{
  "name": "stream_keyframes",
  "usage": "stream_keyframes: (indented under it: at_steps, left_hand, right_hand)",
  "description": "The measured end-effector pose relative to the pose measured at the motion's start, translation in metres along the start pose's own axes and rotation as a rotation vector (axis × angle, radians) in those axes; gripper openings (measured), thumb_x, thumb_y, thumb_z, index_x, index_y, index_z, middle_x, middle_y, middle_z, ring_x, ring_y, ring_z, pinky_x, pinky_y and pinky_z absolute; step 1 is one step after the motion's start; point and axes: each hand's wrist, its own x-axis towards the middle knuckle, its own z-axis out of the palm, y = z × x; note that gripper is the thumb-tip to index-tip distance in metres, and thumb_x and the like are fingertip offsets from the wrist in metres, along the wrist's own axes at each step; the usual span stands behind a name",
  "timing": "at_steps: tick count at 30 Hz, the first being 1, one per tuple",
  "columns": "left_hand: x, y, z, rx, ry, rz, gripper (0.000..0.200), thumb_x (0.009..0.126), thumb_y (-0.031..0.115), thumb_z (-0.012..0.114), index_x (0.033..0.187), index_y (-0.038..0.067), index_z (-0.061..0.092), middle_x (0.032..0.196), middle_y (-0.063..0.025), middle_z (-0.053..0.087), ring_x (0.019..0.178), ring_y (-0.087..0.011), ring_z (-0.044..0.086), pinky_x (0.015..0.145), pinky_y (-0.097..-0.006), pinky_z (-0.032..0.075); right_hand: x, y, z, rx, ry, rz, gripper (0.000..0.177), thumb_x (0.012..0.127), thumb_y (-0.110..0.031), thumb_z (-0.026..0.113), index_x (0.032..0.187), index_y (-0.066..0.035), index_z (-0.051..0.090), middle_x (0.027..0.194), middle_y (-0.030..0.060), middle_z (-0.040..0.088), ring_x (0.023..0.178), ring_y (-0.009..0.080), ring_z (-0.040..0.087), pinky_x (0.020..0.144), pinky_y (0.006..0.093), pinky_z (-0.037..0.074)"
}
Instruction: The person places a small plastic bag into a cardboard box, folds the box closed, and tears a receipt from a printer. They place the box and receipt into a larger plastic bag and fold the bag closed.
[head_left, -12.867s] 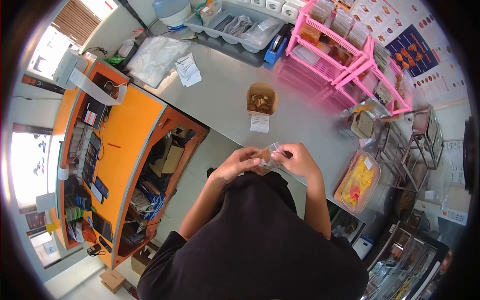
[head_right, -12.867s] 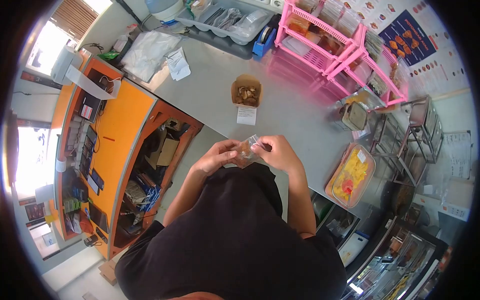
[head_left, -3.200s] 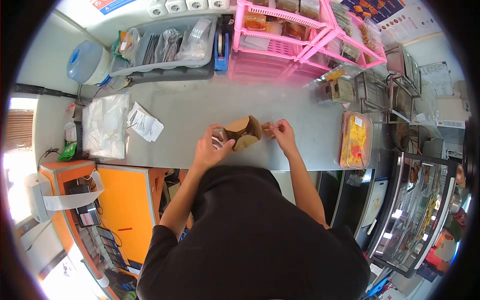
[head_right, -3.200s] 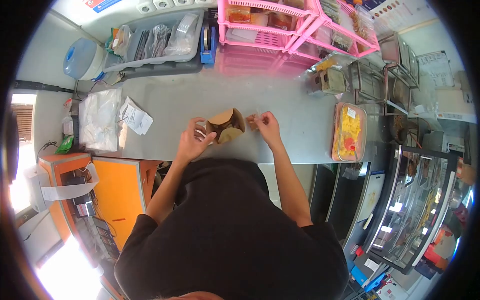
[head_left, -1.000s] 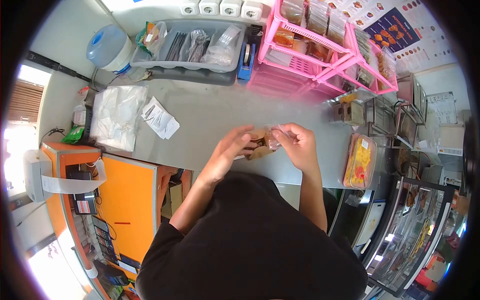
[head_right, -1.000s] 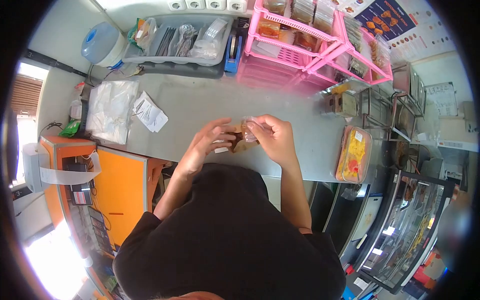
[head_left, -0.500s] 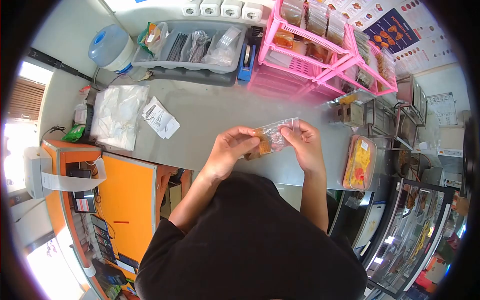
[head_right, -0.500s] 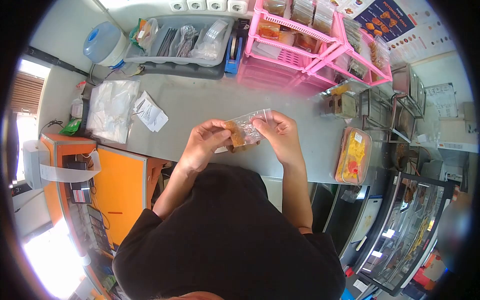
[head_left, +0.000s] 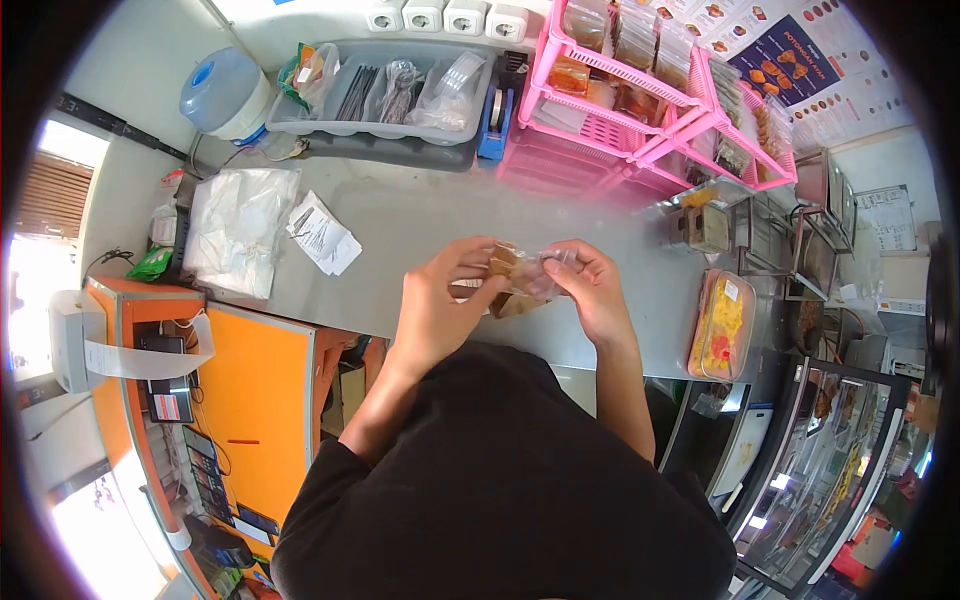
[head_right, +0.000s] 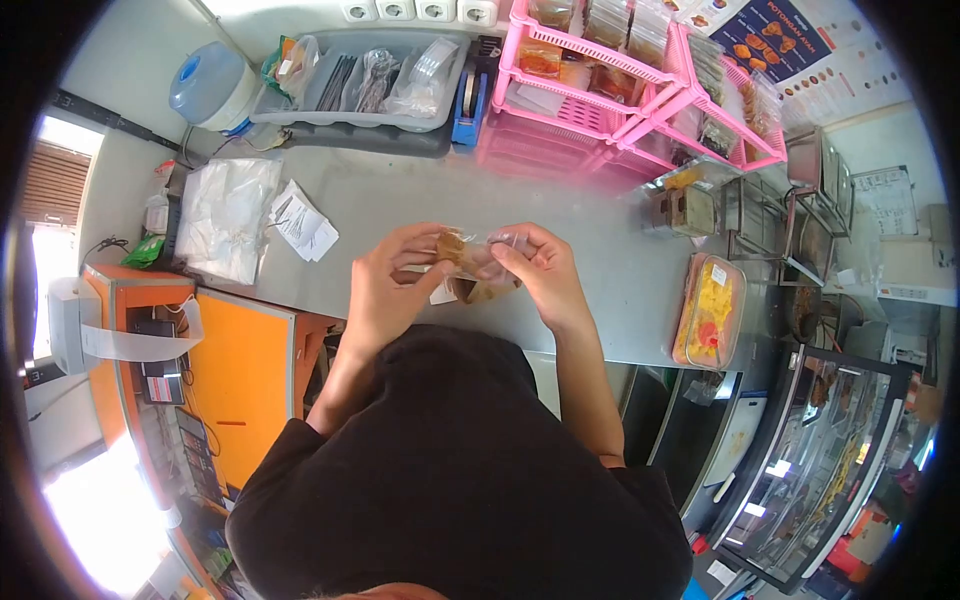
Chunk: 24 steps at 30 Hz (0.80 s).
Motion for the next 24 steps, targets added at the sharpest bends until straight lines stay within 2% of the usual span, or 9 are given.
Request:
stream_keyframes:
  at_steps: [2,8,12,14,17,18,21,24]
  left_hand:
    - [-0.005,0.011,-0.005,0.289,0.056,0.125,0.042,0.089,-0.003,0.077,0.130,-0.002,0.066,0.111,-0.0163,0.076,0.102,-0.0221,0.076,0.084,-0.0334,0.065]
    - [-0.006,0.015,-0.017,0.176,-0.036,0.058,0.043,0.088,-0.001,0.078,0.130,0.000,0.067,0.107,-0.0146,0.076,0.098,-0.0225,0.077,0.083,-0.0339,0.065]
    - [0.000,-0.007,-0.020,-0.037,-0.067,-0.081,0.047,0.090,0.001,0.078,0.135,-0.002,0.063,0.109,-0.0130,0.073,0.096,-0.0207,0.075,0.085,-0.0324,0.063]
    - [0.004,-0.026,-0.021,-0.185,-0.095,-0.163,0.049,0.092,0.003,0.077,0.137,-0.004,0.060,0.111,-0.0128,0.072,0.096,-0.0195,0.074,0.087,-0.0316,0.063]
    - [0.010,-0.052,-0.021,-0.423,-0.157,-0.395,0.052,0.093,0.004,0.077,0.139,-0.007,0.056,0.115,-0.0140,0.070,0.096,-0.0188,0.072,0.087,-0.0316,0.063]
    - [0.007,-0.060,-0.020,-0.447,-0.154,-0.427,0.052,0.093,0.005,0.077,0.139,-0.006,0.056,0.115,-0.0140,0.070,0.097,-0.0185,0.072,0.087,-0.0317,0.063]
    - [-0.002,-0.063,-0.018,-0.489,-0.142,-0.479,0.050,0.094,0.005,0.076,0.139,-0.006,0.056,0.114,-0.0138,0.069,0.097,-0.0177,0.073,0.087,-0.0321,0.063]
    - [-0.015,-0.051,-0.020,-0.491,-0.129,-0.470,0.050,0.094,0.003,0.075,0.139,-0.007,0.055,0.114,-0.0149,0.068,0.097,-0.0184,0.073,0.088,-0.0323,0.063]
  right_hand:
    - [0.002,0.008,-0.002,-0.010,-0.032,0.013,0.017,0.101,-0.009,0.068,0.115,0.000,0.068,0.101,0.0086,0.076,0.084,0.0151,0.072,0.076,0.0314,0.060]
    - [0.005,0.023,-0.002,-0.061,-0.078,0.001,0.019,0.099,-0.009,0.070,0.116,0.000,0.070,0.099,0.0067,0.076,0.087,0.0131,0.071,0.077,0.0297,0.058]
    - [0.007,0.023,-0.005,-0.135,-0.046,-0.053,0.021,0.099,-0.010,0.071,0.117,0.001,0.070,0.098,0.0067,0.076,0.084,0.0123,0.071,0.073,0.0283,0.057]
    - [0.005,0.015,-0.005,-0.161,-0.014,0.027,0.022,0.099,-0.010,0.071,0.118,0.002,0.071,0.099,0.0068,0.075,0.080,0.0115,0.070,0.071,0.0274,0.056]
    - [0.008,0.012,-0.004,-0.249,0.005,0.102,0.024,0.101,-0.014,0.069,0.120,0.002,0.070,0.098,0.0074,0.074,0.078,0.0118,0.069,0.067,0.0271,0.056]
    - [0.009,0.012,-0.003,-0.288,0.007,0.119,0.026,0.102,-0.016,0.069,0.120,0.002,0.069,0.097,0.0076,0.074,0.077,0.0121,0.070,0.066,0.0271,0.056]
    - [0.005,0.009,0.001,-0.125,-0.022,0.205,0.027,0.105,-0.019,0.064,0.121,0.001,0.068,0.098,0.0081,0.073,0.073,0.0125,0.069,0.065,0.0275,0.056]
    - [0.005,0.027,-0.003,-0.308,0.025,0.118,0.024,0.106,-0.018,0.060,0.120,0.000,0.068,0.090,0.0012,0.069,0.072,0.0073,0.064,0.060,0.0236,0.048]
